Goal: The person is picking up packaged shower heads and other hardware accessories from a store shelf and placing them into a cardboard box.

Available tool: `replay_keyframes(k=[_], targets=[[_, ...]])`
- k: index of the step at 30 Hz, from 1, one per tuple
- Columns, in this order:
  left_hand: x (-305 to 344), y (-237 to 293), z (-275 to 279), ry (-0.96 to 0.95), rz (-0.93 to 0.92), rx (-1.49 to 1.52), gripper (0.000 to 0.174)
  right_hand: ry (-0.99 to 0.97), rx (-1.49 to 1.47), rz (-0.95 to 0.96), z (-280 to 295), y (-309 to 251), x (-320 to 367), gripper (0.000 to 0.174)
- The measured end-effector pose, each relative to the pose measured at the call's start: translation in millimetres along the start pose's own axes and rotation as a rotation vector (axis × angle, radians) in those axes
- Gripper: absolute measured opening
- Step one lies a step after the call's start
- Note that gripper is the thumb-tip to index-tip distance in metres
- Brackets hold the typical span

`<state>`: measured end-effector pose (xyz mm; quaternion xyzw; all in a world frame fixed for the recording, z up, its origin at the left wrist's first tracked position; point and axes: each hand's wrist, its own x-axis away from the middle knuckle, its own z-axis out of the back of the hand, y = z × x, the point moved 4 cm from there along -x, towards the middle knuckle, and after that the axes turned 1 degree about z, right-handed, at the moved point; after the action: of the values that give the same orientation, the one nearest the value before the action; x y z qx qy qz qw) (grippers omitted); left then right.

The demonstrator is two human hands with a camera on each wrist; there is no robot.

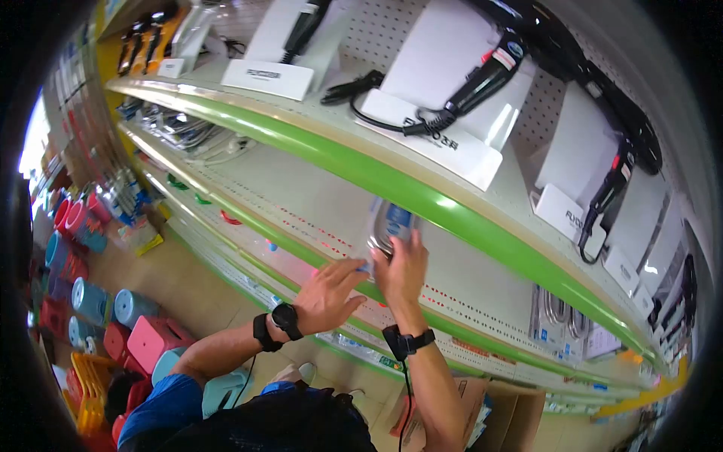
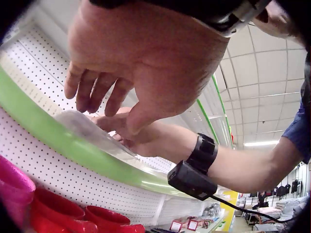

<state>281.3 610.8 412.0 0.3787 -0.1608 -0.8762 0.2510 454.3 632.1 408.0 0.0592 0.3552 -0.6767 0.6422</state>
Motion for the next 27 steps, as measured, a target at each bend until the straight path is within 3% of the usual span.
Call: replay_keyframes(k=[2,7,10,13,15,19,20,23,25,27], targets=[[-5,-15,-4,0.020,-0.030,-0.030,0.045,0.023,-0.190,0.050,-20,3,1,0.044],[-24,-28,-7,-0.025,-0.064,-0.096,0.050,0.029,-0.164,0.064,13,1,16,0.043],[-33,-33,-17,-0.059,-0.094,-0.124,0.051,0.098,0.047,0.028,57,44,25,0.044],[-39,-39,-21,-0.098,0.001,-0.168,0.054,0.163,0.178,-0.015,121,97,26,0.044],[-46,-43,-22,-0.063,0.008,-0.232,0.057,0.313,0.349,0.006,165,142,31,0.044],[-59,-67,-31,-0.078,0.074,-0.395,0.064,0.225,0.450,-0.263,238,211,52,0.048],[-63,-69,-33,-0.071,0.091,-0.413,0.064,0.232,0.490,-0.233,251,226,59,0.051],[-73,-80,-34,-0.105,0.186,-0.445,0.060,0.160,0.504,-0.163,268,261,77,0.062],[-76,-92,-37,-0.106,0.220,-0.497,0.056,-0.013,0.564,-0.287,274,286,94,0.068],[-78,-97,-36,-0.112,0.256,-0.543,0.053,-0.096,0.422,-0.438,275,303,100,0.073]])
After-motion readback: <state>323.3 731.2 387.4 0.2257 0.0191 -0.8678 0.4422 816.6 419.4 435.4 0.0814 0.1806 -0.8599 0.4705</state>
